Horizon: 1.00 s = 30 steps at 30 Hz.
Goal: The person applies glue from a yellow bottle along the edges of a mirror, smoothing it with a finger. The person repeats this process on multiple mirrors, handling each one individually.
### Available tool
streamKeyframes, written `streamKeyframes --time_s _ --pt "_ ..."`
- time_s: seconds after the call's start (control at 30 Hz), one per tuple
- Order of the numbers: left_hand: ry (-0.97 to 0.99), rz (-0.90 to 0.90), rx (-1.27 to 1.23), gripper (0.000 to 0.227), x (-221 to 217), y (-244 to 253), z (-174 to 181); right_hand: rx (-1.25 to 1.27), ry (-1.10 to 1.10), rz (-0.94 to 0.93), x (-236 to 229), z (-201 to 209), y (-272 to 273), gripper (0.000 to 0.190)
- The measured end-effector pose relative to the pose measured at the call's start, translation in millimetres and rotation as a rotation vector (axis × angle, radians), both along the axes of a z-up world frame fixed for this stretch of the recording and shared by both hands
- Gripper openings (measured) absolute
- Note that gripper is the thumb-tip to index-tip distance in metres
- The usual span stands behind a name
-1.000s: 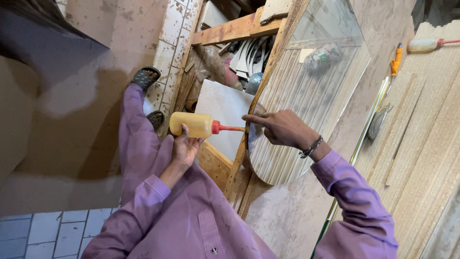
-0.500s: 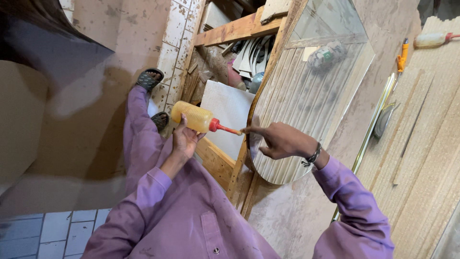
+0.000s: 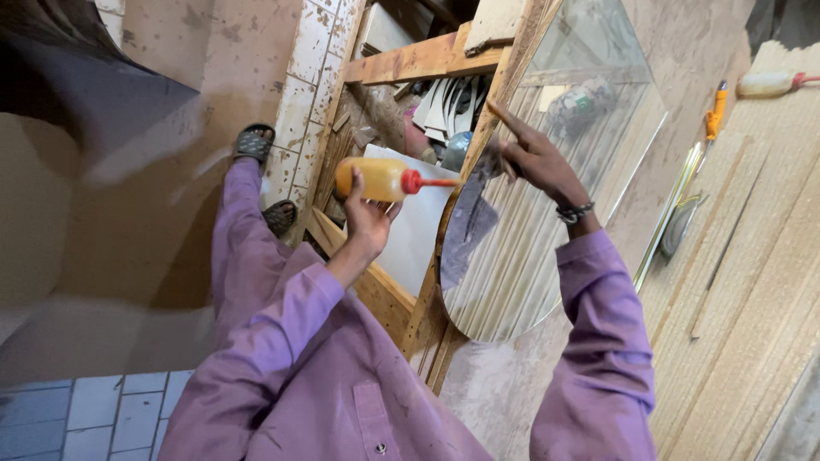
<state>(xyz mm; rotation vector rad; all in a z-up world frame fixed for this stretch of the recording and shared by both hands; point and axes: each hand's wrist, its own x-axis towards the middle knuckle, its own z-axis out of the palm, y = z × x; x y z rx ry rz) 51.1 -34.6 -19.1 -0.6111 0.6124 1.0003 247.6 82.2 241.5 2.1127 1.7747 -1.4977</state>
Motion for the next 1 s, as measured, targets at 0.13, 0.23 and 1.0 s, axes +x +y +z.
streamKeyframes --time_s 0.13,0.23,1.0 --pt "0.013 -0.049 0.019 0.075 2 22 8 0.320 -0.494 0.395 -1 -10 -1 0.073" --pt "0.050 -0.124 0.002 0.079 -1 27 11 0.441 -0.834 0.672 6 -3 -17 0.078" --pt "0.129 -0.172 -0.137 0.082 -57 -6 -17 -0.084 -0.021 0.167 -22 -3 -18 0.046"
